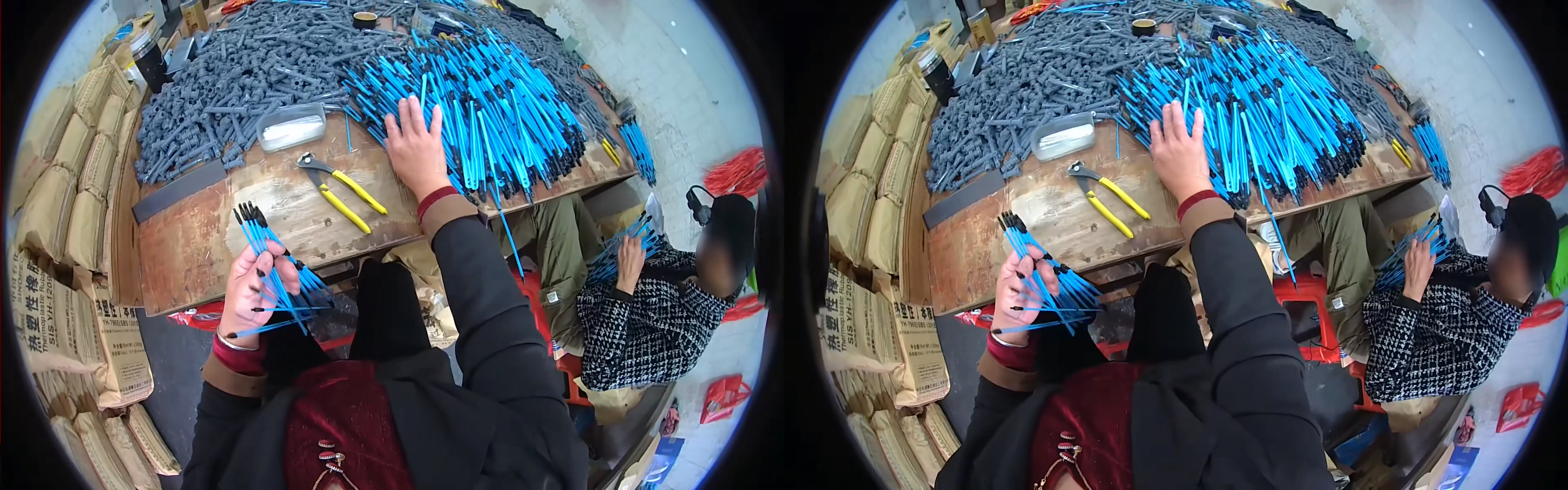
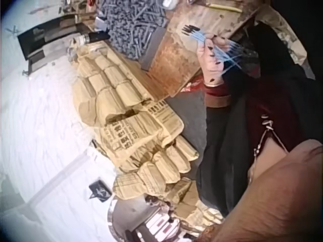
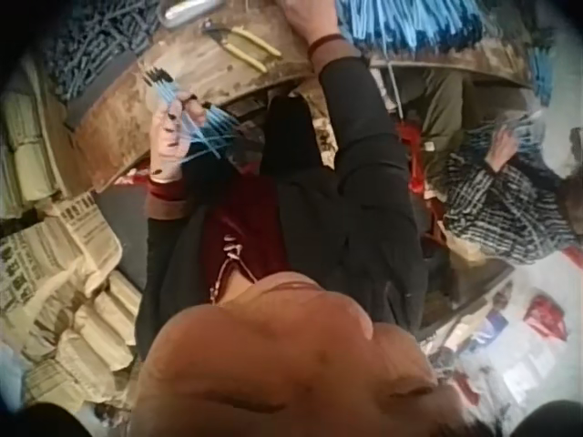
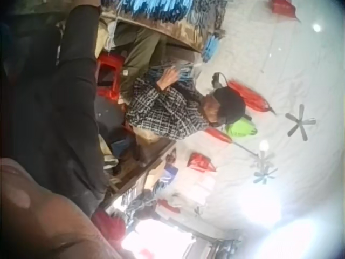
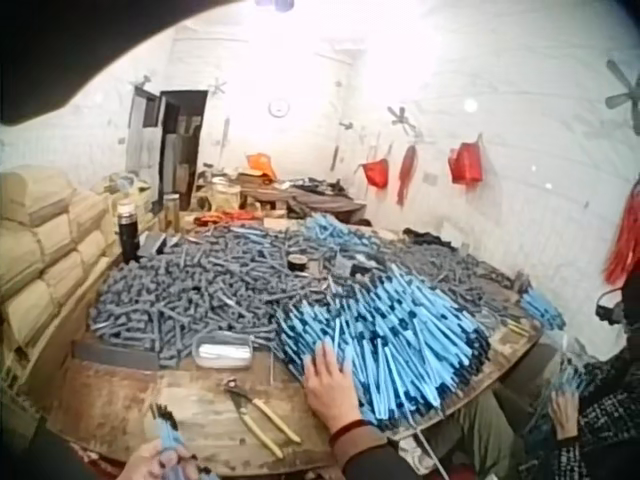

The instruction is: The person bundles blue wire segments and inserts them into a black connector housing, then trims the ends with pliers.

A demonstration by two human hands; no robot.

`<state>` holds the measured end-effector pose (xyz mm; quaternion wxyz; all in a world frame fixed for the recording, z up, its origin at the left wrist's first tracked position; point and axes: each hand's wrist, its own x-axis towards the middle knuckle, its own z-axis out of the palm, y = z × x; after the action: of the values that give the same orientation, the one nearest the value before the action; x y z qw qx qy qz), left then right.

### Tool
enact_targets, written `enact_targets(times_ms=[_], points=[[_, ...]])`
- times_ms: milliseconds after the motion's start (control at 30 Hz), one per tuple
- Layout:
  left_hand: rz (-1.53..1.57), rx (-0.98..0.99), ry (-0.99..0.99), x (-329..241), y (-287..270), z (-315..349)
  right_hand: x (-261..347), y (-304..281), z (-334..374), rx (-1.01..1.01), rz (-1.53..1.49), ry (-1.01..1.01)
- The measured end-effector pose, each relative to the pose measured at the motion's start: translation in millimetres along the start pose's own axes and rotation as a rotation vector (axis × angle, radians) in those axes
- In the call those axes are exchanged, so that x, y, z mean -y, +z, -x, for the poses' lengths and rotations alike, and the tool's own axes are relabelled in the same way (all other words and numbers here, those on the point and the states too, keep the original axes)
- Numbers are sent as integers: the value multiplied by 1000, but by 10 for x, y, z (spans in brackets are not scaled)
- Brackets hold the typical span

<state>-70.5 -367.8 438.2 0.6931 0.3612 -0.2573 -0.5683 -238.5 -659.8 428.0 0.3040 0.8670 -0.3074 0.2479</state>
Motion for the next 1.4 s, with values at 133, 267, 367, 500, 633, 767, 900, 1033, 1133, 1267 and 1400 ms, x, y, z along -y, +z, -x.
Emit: enact_targets(times_ms=[133,267,367,500,633,767,900,1033,1133,1267,1400], points=[[37,85,-9,-8,15,88,104,-123,38,-50,-41,-20],[280,32,-53,16,-66,70,221,-306,45,-110,-74,-10],[125,-22,41,-7,-56,27,215,-440,-113,-51,-124,100],[-45,35,71,-20,-80,108,40,-559,-422,111,-152,381],[-74,116,43,-12,-86,117,-57,-696,-635,21,-136,528],[36,144,-1,34,-90,137,-81,-983,-344,-304,-302,457],[34,170,-18,10,-132,138,-146,-1504,796,-575,-356,548],[11,148,-32,-11,-116,139,-446,-1619,1939,-607,-240,1000],[15,113,-19,3,-98,151,-530,-1614,1947,-874,-425,1156],[7,72,14,2,-57,229,-577,-1504,1309,-530,-61,780],[-14,110,41,-26,50,275,-566,-1527,569,-282,-317,544]])
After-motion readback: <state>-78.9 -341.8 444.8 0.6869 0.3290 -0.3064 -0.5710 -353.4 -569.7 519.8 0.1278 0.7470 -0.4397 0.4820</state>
